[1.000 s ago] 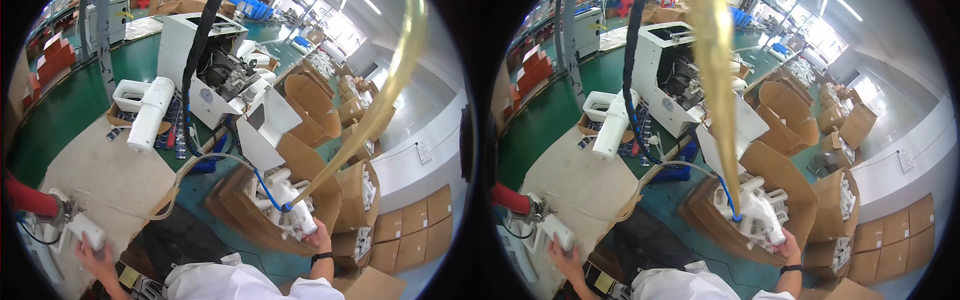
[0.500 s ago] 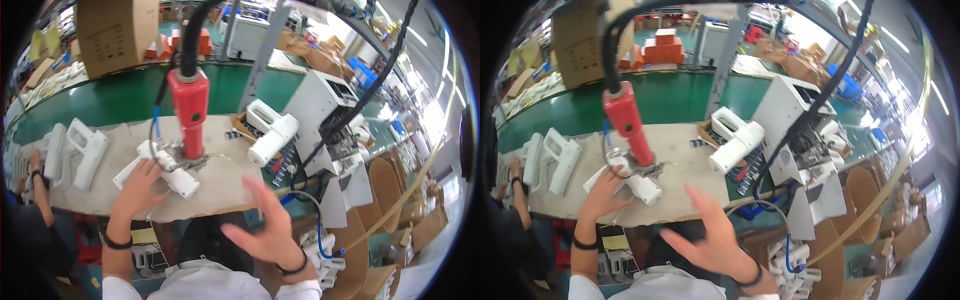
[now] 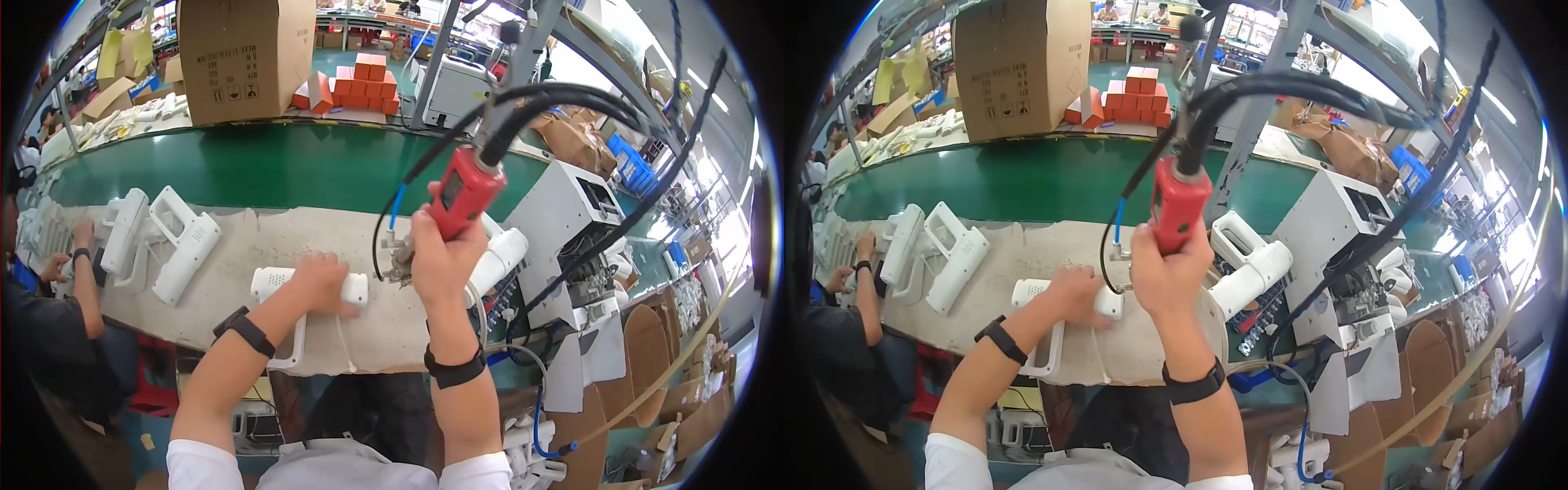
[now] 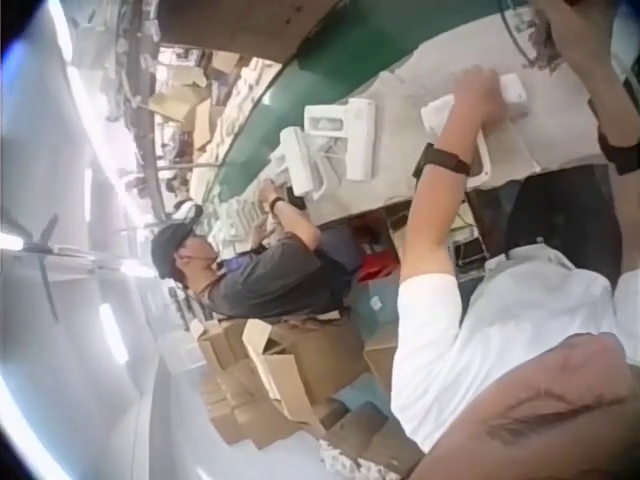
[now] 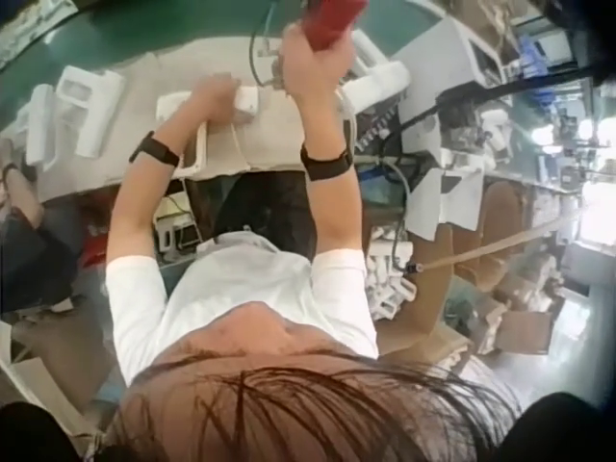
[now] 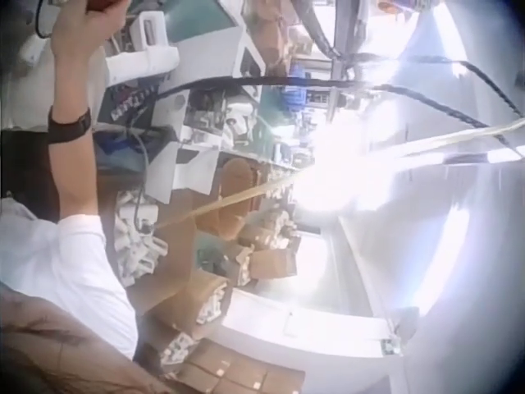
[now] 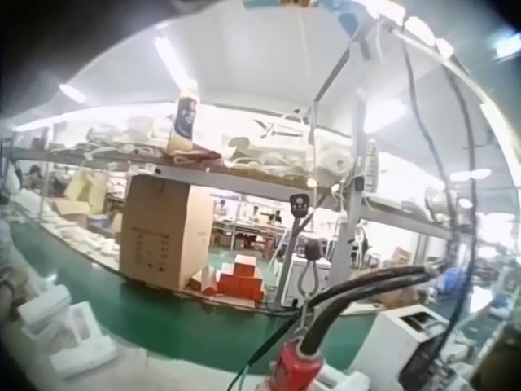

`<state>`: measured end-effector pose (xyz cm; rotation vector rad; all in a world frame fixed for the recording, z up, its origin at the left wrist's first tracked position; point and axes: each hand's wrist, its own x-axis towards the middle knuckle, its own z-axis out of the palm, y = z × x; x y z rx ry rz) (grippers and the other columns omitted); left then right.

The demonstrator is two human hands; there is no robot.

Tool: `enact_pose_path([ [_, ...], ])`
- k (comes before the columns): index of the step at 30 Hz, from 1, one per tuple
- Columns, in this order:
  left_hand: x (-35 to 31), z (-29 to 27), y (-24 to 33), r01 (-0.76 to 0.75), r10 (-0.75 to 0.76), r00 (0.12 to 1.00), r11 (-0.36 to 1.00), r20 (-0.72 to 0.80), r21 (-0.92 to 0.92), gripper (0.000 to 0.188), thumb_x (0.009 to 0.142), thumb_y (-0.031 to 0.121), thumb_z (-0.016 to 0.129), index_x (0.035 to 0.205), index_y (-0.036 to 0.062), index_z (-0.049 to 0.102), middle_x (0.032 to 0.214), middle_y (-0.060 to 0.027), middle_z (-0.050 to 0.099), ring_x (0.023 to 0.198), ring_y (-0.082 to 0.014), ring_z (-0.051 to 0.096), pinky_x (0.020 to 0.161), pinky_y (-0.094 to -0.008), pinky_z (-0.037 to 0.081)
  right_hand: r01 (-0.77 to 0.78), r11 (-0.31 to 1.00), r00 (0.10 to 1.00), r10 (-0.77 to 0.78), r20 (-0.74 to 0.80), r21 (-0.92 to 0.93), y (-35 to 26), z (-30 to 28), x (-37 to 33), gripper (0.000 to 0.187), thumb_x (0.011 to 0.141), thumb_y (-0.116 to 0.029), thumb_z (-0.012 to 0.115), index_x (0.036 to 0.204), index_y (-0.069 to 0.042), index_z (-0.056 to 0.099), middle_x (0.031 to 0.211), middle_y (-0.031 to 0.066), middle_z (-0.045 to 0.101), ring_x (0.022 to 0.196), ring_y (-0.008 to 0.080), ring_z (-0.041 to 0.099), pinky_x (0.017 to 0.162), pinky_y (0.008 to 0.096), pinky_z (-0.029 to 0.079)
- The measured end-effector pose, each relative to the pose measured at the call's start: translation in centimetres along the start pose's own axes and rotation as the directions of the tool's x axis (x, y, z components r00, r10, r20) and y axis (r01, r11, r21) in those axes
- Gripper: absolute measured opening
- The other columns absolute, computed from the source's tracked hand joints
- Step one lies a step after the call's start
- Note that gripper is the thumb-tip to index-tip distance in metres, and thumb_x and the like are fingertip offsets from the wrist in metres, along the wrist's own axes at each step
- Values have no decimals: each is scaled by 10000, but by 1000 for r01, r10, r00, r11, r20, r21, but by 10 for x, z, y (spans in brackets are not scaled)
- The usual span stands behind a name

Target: The person picks up a white plastic housing, positions it under a pneumatic screwdriver to drive a screw, and then places the finished piece into a cardboard box before repeating the process.

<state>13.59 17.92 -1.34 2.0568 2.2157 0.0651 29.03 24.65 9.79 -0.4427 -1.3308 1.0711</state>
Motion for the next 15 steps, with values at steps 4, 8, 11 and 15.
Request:
enact_pose_path([
  [4,10,2,8,33,-10,993,979,114,-201,639,581,562,743,945,47,641,935,-125,631,889,-329,628,799,-422,500,56,995,998,-59,-31,-84,7,2,3,146,830,-5,636,968,37,610,645,17,574,503,72,517,465,205,392],
  [8,3,-2,12,52,-45,998,985,47,-165,605,599,561,723,930,61,637,913,-113,638,855,-311,638,785,-399,506,10,997,1000,-11,-21,-73,11,18,3,125,856,-78,685,886,12,603,589,25,572,452,93,518,420,215,373],
  [11,-2,-8,15,113,-107,994,973,37,-200,639,578,566,746,993,89,649,951,-117,651,918,-313,627,813,-394,505,10,999,1000,-10,6,-51,21,28,3,113,866,-79,674,884,6,603,589,23,572,456,96,521,423,215,371],
  [15,0,-6,13,176,-162,984,960,80,-218,701,558,571,774,1075,112,652,997,-124,658,998,-336,600,853,-387,502,4,999,1000,-4,-4,-42,30,34,5,98,880,-76,654,865,4,599,577,23,566,451,95,514,425,222,373],
])
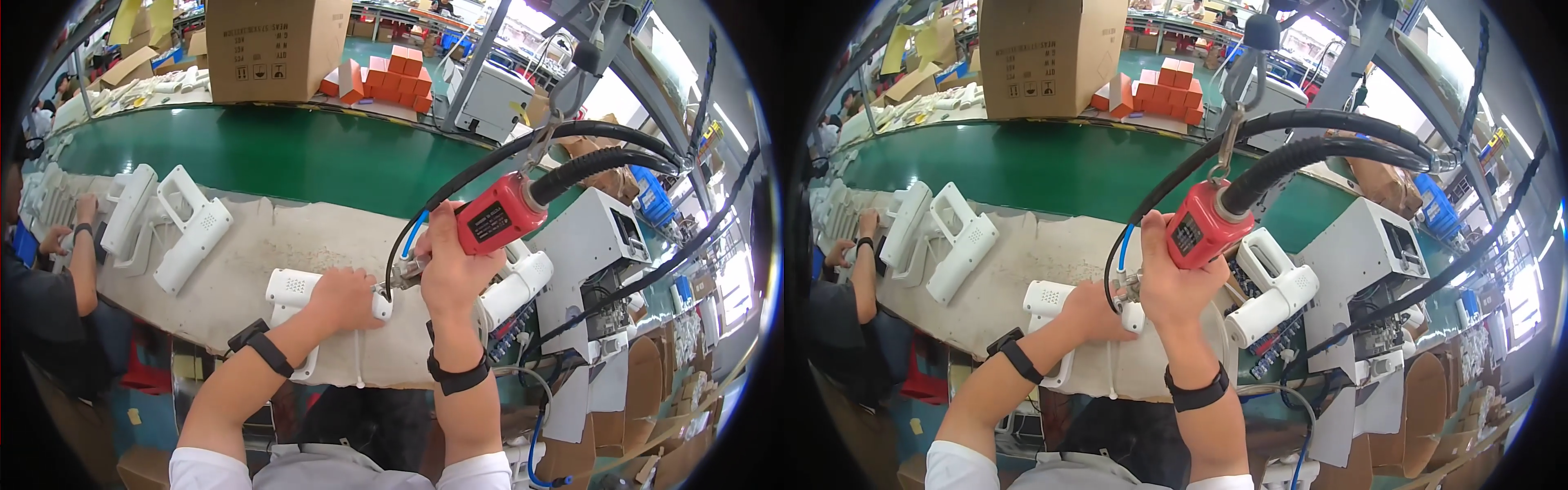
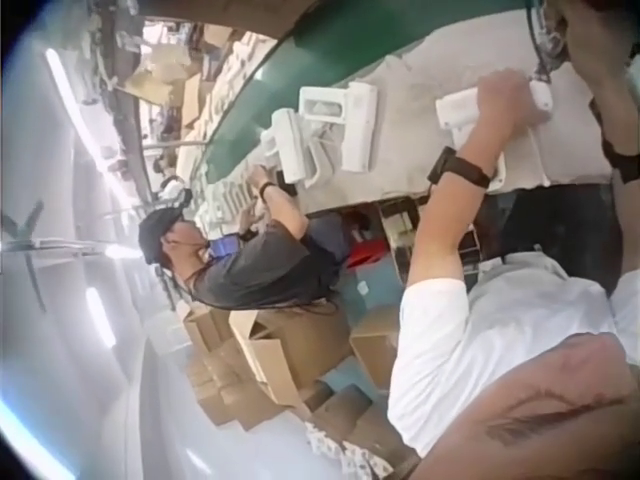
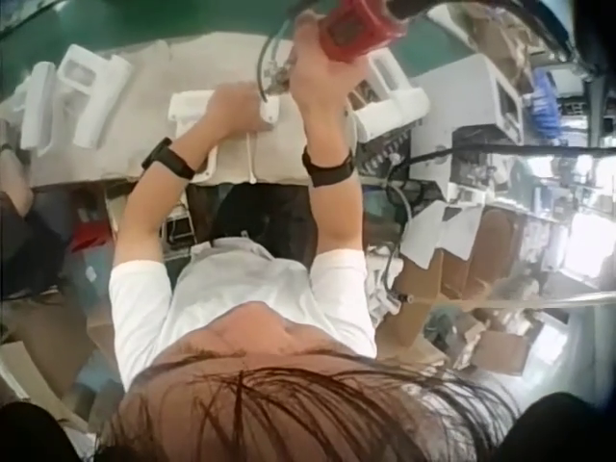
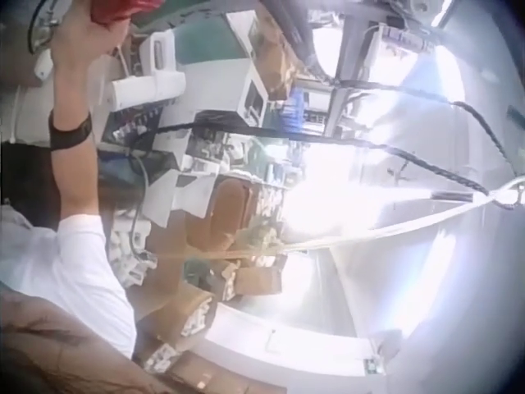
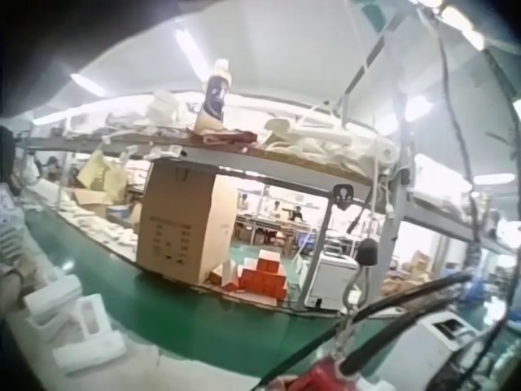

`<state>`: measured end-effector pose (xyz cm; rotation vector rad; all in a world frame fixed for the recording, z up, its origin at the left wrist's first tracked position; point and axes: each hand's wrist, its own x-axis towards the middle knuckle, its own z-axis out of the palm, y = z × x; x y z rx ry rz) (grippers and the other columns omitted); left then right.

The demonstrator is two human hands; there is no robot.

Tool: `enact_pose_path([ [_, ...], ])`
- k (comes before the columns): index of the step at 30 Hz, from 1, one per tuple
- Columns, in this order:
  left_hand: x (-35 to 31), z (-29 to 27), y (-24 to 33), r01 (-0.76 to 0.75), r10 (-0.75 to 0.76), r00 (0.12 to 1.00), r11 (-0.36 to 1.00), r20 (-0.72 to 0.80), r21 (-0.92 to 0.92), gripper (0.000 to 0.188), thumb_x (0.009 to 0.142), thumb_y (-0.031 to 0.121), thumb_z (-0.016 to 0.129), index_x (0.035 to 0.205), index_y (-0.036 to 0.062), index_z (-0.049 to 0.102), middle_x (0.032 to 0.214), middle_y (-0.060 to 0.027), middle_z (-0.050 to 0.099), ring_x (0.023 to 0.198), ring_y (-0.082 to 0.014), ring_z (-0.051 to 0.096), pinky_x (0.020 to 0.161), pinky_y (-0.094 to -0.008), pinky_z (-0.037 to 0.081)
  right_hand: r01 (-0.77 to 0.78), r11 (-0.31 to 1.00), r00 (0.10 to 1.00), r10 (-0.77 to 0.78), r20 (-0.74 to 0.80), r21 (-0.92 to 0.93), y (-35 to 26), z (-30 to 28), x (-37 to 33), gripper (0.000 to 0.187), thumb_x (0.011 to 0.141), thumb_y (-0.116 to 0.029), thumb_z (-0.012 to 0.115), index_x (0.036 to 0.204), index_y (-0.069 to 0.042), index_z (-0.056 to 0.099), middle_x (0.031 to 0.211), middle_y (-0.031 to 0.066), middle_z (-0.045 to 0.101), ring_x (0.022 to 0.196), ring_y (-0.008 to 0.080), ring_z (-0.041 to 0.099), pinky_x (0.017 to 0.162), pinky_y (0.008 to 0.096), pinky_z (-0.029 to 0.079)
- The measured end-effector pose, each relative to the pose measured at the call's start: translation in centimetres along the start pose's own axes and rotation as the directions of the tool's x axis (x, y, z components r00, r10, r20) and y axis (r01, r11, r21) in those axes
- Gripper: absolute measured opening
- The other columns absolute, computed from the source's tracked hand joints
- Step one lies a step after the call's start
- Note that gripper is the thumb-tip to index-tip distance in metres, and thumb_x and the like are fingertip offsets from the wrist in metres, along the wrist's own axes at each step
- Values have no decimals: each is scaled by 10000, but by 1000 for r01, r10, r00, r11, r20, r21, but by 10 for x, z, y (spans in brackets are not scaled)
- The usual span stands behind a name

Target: The person picks up a white plastic housing, positions it under a pneumatic screwdriver to drive a screw, and then places the finished piece into a cardboard box before repeating the process.

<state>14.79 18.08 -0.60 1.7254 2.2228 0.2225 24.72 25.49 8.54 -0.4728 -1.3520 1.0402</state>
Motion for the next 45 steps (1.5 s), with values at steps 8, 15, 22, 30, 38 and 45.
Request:
enact_pose_path([
  [8,-5,-6,5,-77,70,994,994,81,78,735,700,635,660,1097,17,637,1027,-112,633,996,-260,610,852,-377,463,-23,999,997,26,74,-41,26,5,-11,159,883,-99,663,769,-19,586,568,-1,549,468,66,504,446,217,381],
  [15,-9,-8,9,-106,107,994,992,-18,63,734,670,659,682,1032,23,631,1017,-126,637,984,-266,615,857,-379,463,118,991,993,-117,20,-67,12,-8,-5,131,892,-104,650,845,-8,575,553,16,541,467,79,508,442,219,383],
  [22,-3,-4,-2,-122,120,992,990,33,65,767,619,675,715,1012,23,614,1001,-123,639,962,-269,624,842,-378,476,-2,998,998,6,58,-58,-35,-12,-17,98,881,-63,634,864,12,573,555,27,543,446,102,507,420,233,384],
  [30,1,5,-10,-208,204,978,974,52,93,875,519,690,771,1049,15,599,1032,-126,621,993,-278,606,849,-385,473,-41,991,993,55,104,-126,0,-5,-37,137,889,-110,654,829,-4,591,580,8,558,483,77,520,455,224,394],
  [38,-20,-16,-88,-254,264,960,962,-98,100,835,432,513,883,1082,69,602,1045,-141,625,935,-351,615,825,-439,496,-2,995,998,9,63,-100,-11,-4,-25,107,877,-78,644,832,-5,580,577,17,560,468,84,517,434,223,386],
  [45,-26,-30,-38,30,-27,978,1000,206,-9,849,462,603,836,1036,16,619,1051,-156,640,1001,-319,622,851,-421,504,12,999,998,-14,65,42,-50,17,-2,94,875,-64,642,857,6,581,559,26,545,452,90,515,422,218,372],
])
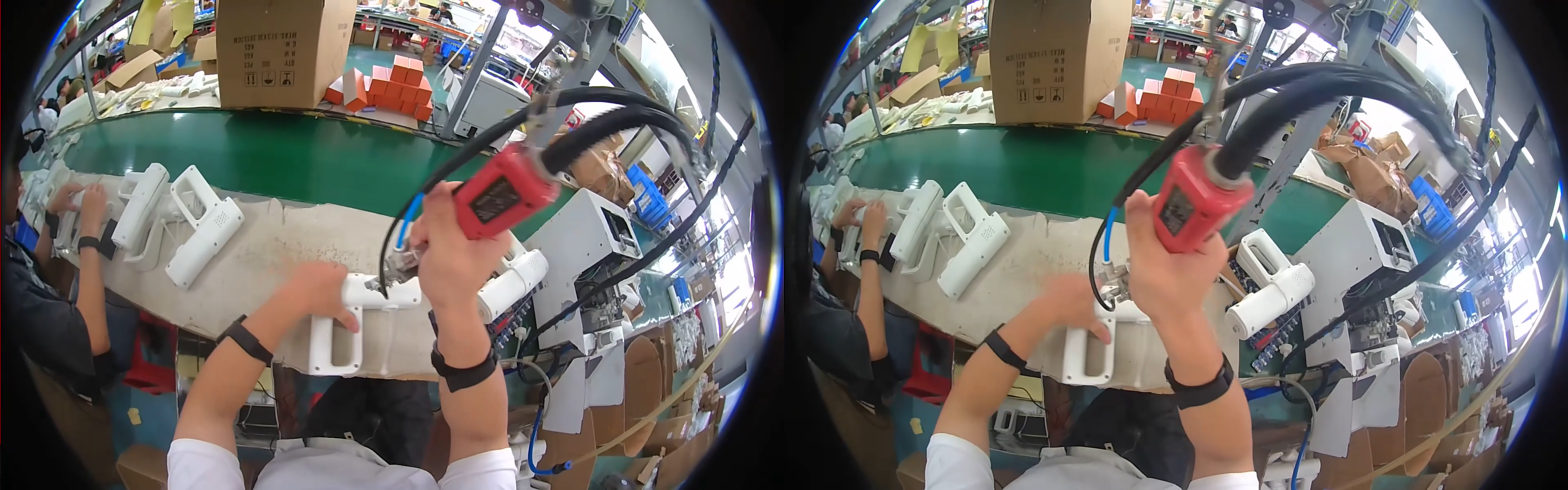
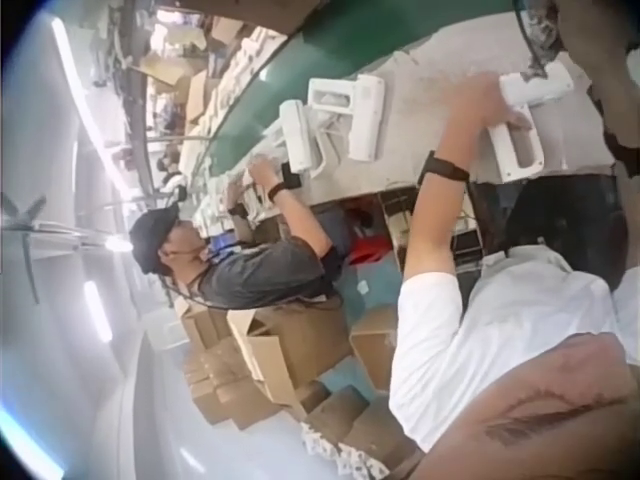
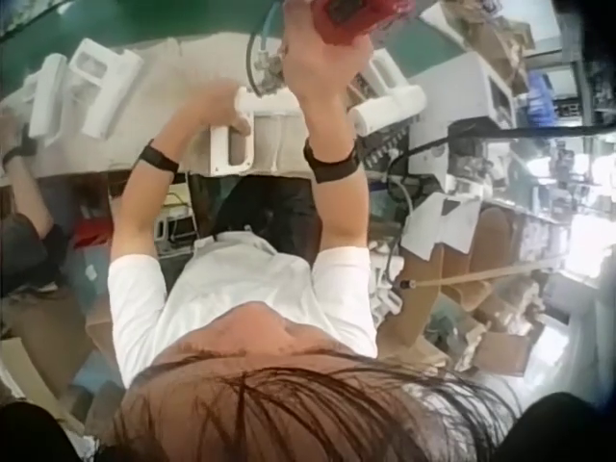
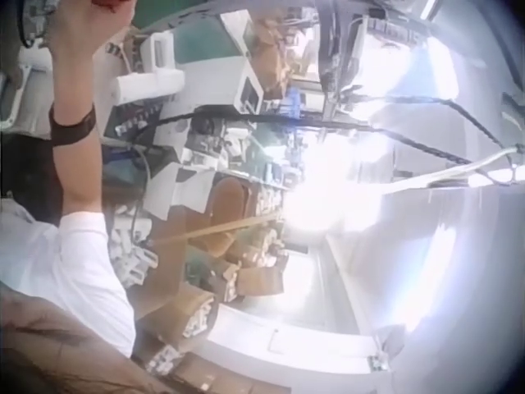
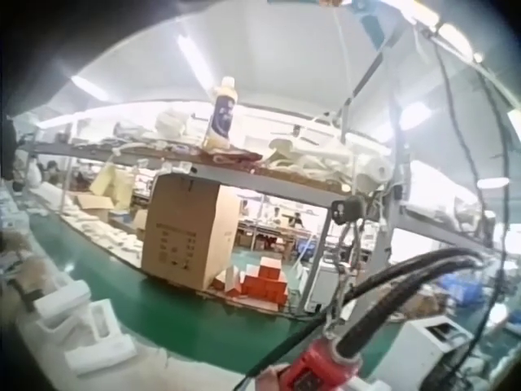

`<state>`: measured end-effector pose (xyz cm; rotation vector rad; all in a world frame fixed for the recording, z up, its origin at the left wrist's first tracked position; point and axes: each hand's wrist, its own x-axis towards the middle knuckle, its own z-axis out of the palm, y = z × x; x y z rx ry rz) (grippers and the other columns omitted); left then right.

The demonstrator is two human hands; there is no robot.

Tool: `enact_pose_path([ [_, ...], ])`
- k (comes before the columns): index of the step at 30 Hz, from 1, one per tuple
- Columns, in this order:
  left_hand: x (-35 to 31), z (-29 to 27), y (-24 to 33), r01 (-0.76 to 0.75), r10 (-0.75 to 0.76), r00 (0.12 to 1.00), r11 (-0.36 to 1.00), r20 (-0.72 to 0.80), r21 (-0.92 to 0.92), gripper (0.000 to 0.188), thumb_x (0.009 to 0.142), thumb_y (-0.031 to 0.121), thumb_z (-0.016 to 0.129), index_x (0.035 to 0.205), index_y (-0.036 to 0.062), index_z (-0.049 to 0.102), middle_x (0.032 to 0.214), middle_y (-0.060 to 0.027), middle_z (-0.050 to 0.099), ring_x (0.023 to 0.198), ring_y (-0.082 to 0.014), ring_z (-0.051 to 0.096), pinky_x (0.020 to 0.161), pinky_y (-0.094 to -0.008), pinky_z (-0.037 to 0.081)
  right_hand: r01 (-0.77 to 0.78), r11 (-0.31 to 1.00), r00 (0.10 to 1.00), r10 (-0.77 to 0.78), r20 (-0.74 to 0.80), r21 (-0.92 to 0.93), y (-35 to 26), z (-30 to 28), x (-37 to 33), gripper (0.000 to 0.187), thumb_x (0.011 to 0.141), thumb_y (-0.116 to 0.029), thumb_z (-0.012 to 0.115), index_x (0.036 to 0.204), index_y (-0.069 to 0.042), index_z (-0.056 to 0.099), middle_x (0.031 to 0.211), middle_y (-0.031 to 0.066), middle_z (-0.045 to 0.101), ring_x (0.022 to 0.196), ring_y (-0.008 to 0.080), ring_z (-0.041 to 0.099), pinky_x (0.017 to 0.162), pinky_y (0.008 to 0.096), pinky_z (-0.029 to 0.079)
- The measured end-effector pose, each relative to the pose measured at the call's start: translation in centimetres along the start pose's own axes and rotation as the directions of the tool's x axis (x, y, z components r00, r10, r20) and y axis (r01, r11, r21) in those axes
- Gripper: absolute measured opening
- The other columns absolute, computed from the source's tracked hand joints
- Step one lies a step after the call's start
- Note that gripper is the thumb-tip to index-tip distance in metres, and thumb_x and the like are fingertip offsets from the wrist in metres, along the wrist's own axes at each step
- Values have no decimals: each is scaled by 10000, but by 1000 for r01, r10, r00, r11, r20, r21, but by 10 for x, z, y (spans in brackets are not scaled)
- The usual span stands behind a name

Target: The person picks up a white plastic housing, positions it under a pneumatic screwdriver to drive a screw, and then places the finished piece into a cardboard box before repeating the process.

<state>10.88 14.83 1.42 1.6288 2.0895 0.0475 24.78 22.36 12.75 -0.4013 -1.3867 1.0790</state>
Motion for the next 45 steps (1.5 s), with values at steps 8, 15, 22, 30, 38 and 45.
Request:
enact_pose_path([
  [8,2,8,9,-8,6,997,1000,-77,-27,907,447,659,805,1045,3,616,1059,-145,633,1036,-294,613,868,-401,502,-66,998,998,66,23,-15,38,11,0,173,881,-138,692,832,-5,592,561,12,549,455,88,517,428,226,378],
  [15,7,21,6,-35,37,994,999,-104,17,986,438,683,798,1118,-1,596,1088,-143,625,1074,-288,596,887,-393,495,-145,987,987,149,63,-64,73,28,-9,231,873,-160,695,715,-53,565,564,-24,538,482,45,471,454,231,361],
  [22,19,32,-1,-80,71,977,996,-202,-35,986,444,703,786,1095,-12,596,1062,-152,626,1058,-312,595,881,-403,495,-64,998,996,65,55,-24,73,26,-12,139,876,-120,677,807,-37,589,584,-8,548,495,58,502,454,225,378],
  [30,43,33,-5,-146,147,968,989,-203,21,923,457,720,776,1015,6,604,1030,-138,641,998,-303,623,854,-397,510,1,996,996,8,93,-94,7,1,-9,127,886,-98,655,854,-4,577,564,24,551,440,97,522,410,230,382],
  [38,43,40,-10,-256,213,921,962,-326,-97,1007,417,763,762,1048,-3,588,1004,-135,643,970,-308,630,845,-396,517,-226,970,967,235,100,-93,41,7,-32,210,880,-179,692,777,-33,580,575,-9,558,495,60,510,472,224,392],
  [45,25,69,-21,-281,28,888,823,-460,-493,983,489,475,874,1241,-22,480,1124,-179,600,1063,-323,588,929,-389,465,-70,988,994,81,73,-140,44,-1,-26,189,864,-145,699,813,-22,565,594,11,562,460,75,503,436,234,391],
])
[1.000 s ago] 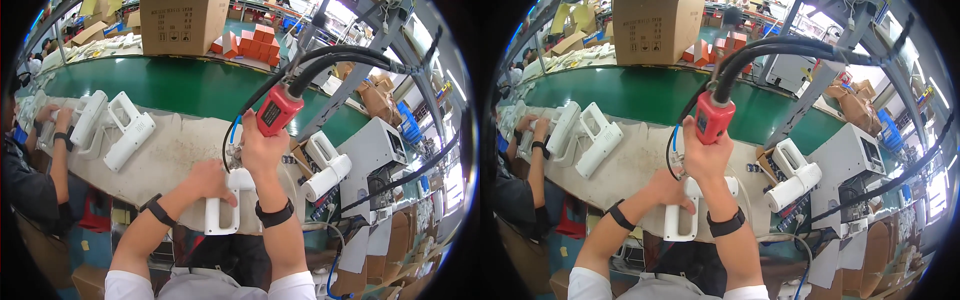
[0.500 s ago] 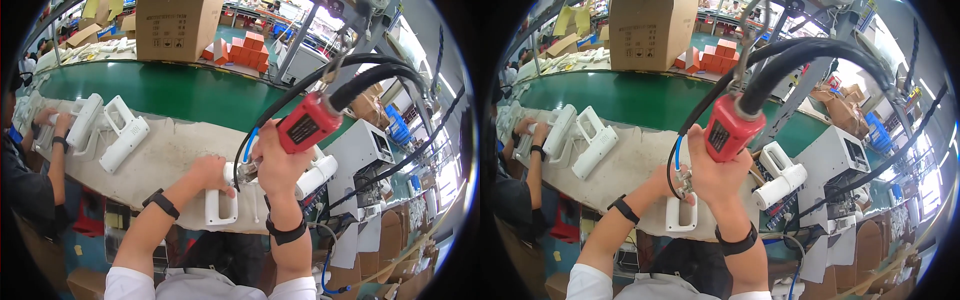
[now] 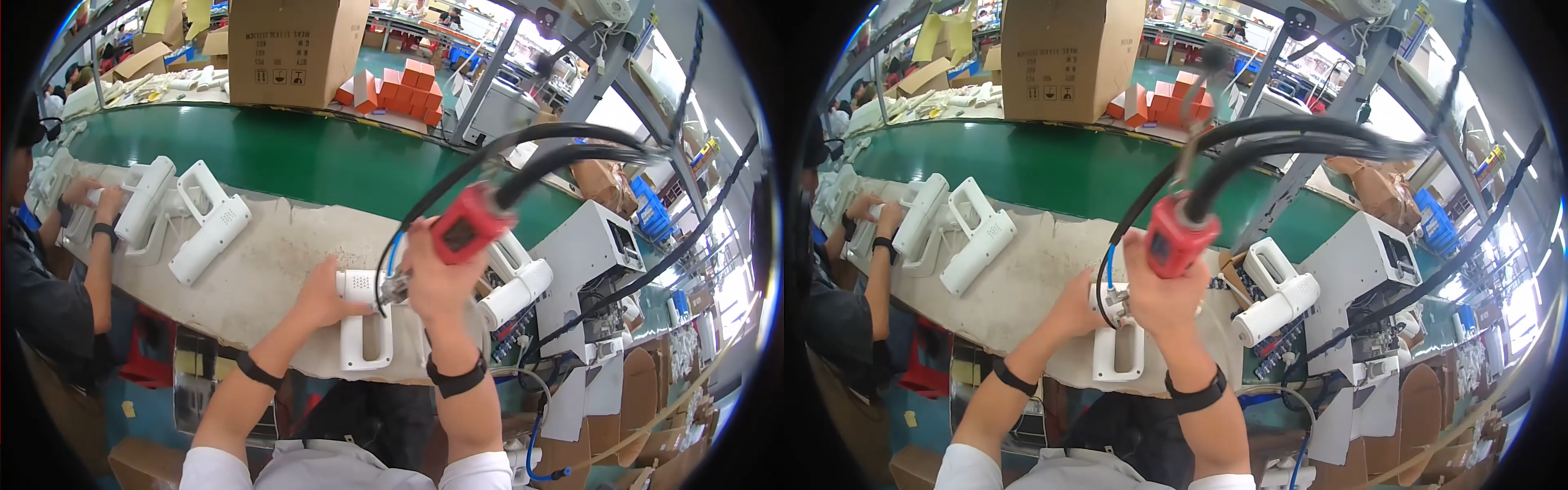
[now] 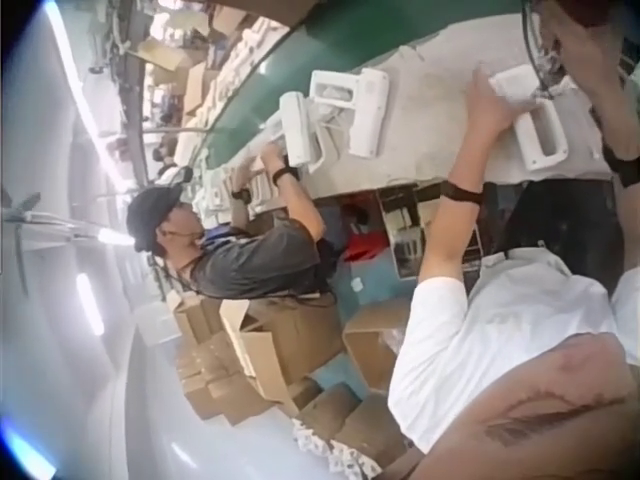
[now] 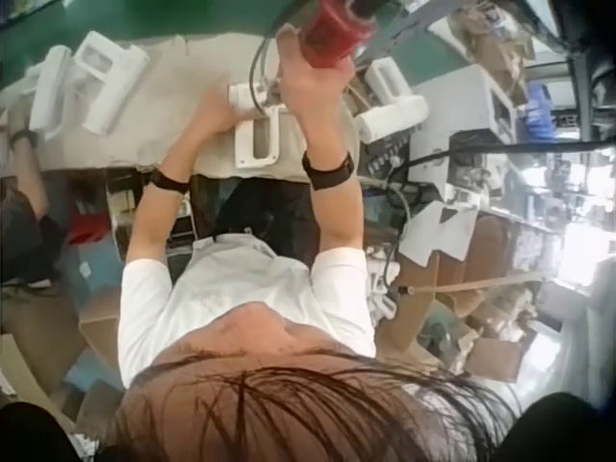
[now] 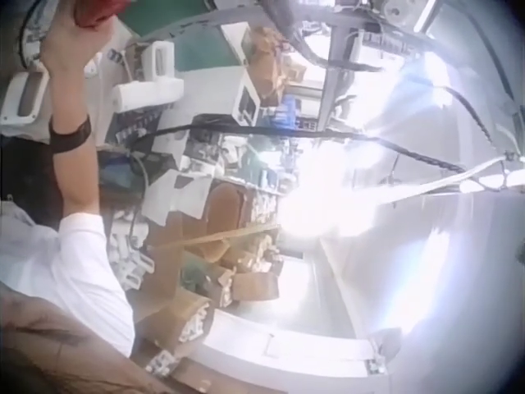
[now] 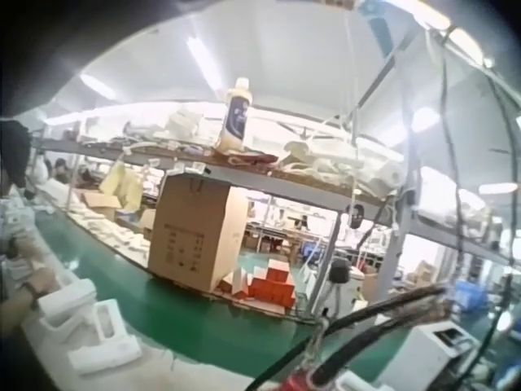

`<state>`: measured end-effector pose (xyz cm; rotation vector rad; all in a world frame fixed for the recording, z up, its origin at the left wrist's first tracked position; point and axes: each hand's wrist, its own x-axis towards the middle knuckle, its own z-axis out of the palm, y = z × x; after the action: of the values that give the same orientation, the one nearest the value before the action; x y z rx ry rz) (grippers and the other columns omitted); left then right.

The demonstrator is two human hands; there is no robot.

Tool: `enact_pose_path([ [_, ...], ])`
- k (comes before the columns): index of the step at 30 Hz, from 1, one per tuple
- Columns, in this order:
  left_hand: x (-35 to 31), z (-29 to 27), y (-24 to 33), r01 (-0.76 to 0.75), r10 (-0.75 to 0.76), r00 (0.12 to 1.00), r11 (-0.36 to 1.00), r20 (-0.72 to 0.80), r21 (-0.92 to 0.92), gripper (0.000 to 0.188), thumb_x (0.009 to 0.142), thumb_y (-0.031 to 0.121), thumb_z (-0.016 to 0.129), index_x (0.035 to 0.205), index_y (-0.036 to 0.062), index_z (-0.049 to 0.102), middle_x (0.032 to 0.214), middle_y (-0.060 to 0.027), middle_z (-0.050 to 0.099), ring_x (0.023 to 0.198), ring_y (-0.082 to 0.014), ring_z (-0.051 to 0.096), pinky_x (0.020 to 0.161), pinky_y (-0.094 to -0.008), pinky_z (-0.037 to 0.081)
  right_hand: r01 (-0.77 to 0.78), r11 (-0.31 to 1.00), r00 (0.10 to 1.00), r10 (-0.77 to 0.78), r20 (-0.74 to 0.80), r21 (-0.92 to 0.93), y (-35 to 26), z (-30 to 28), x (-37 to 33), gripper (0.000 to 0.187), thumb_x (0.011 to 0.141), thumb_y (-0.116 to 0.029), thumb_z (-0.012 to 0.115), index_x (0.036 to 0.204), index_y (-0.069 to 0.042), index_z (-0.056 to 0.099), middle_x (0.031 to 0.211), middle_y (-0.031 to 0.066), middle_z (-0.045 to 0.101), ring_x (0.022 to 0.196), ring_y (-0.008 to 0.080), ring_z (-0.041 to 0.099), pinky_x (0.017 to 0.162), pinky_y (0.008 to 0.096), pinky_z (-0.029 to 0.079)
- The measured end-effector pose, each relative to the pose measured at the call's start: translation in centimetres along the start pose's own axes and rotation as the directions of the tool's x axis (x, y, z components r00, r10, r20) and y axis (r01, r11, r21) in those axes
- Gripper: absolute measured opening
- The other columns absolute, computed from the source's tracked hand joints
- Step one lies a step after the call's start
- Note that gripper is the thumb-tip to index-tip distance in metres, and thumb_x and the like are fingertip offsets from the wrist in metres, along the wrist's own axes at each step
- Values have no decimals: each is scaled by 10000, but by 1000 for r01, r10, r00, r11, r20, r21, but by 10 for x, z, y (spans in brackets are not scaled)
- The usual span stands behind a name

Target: The person picks up a white plastic housing, positions it under a pneumatic screwdriver to drive a screw, and then places the finished piece into a cardboard box before repeating the process.

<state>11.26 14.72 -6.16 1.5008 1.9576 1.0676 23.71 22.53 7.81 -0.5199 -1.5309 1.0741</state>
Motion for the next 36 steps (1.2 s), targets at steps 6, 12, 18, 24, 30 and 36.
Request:
enact_pose_path([
  [6,-22,-7,10,238,-242,970,957,-10,-164,998,548,370,883,1333,-29,413,1202,-190,586,1127,-308,570,959,-360,444,86,967,996,-84,-16,240,-47,25,21,134,879,-99,671,871,9,594,555,29,545,428,95,486,409,231,358],
  [12,-17,-2,5,200,-205,979,952,2,-230,846,572,335,870,1275,52,492,1124,-125,634,1045,-268,604,919,-353,459,92,971,995,-96,8,220,-27,44,33,176,873,-139,697,849,11,607,553,12,549,448,79,495,417,225,355],
  [18,-18,-14,23,311,-305,950,942,69,-125,800,598,379,852,1227,27,503,1061,-123,660,979,-255,631,884,-351,470,25,983,999,-30,24,182,-1,57,30,185,871,-142,698,811,12,616,575,13,562,462,84,513,428,227,373],
  [24,-20,-13,21,258,-265,964,927,15,-272,535,595,338,863,997,48,662,936,-122,679,882,-265,653,805,-367,499,-50,979,998,41,50,196,21,69,26,194,877,-150,686,791,4,606,590,15,567,475,80,519,438,228,382],
  [30,-23,-11,27,292,-303,952,937,-31,-192,472,608,320,856,953,46,686,930,-119,693,875,-251,663,767,-366,507,-61,992,993,49,106,115,31,72,18,195,882,-153,679,776,-17,589,559,0,547,472,67,500,444,228,381],
  [36,-20,10,0,335,-353,932,924,-80,-184,852,601,372,863,1304,67,491,1136,-160,638,1032,-304,622,871,-377,480,90,982,995,-95,26,166,-22,52,15,180,890,-146,673,800,-18,583,550,7,540,465,74,502,428,230,376],
])
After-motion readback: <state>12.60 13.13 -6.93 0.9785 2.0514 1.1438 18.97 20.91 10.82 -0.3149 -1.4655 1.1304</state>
